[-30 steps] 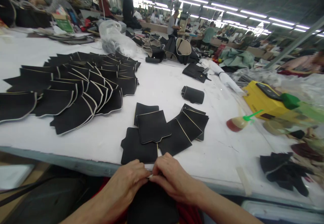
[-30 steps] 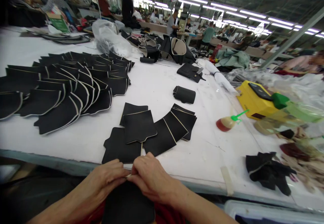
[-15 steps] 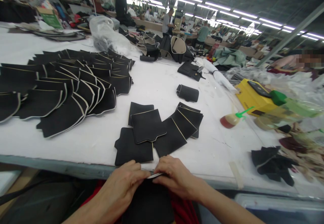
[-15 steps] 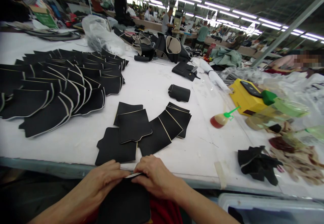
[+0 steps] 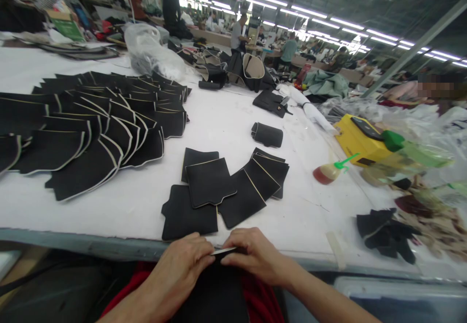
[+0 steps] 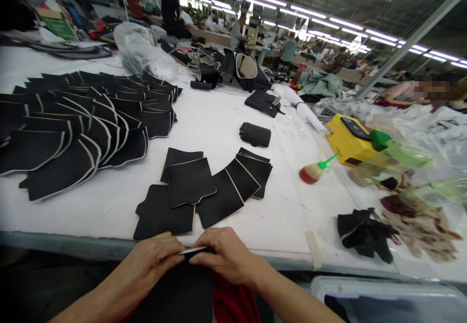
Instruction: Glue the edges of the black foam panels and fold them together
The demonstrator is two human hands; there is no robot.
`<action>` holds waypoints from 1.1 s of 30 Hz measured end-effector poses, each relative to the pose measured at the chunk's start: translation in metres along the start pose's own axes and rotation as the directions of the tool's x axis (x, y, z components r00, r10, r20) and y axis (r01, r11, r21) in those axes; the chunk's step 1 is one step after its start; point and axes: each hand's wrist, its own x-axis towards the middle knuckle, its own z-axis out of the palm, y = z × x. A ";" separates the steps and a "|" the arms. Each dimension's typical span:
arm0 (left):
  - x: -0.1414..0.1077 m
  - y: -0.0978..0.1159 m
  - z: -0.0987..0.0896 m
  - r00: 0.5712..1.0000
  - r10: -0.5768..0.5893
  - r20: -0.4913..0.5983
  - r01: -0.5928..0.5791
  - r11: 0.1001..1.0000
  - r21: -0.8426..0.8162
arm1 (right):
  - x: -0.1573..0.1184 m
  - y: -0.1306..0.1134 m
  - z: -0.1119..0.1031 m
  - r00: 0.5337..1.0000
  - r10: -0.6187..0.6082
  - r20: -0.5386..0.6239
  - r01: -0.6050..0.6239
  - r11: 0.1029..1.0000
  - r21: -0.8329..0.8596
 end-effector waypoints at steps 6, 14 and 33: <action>0.000 -0.002 -0.001 0.999 -0.030 0.009 0.031 0.997 -0.076 | -0.007 -0.002 -0.007 0.996 0.093 0.004 -0.092 0.988 0.120; -0.001 -0.005 -0.001 0.999 -0.009 0.035 0.013 0.993 -0.113 | -0.005 -0.003 0.000 0.998 0.066 -0.022 -0.064 0.993 0.094; -0.013 -0.022 -0.006 0.994 -0.056 0.096 0.093 0.894 -0.438 | -0.008 -0.004 0.003 0.996 0.090 -0.017 -0.090 0.996 0.027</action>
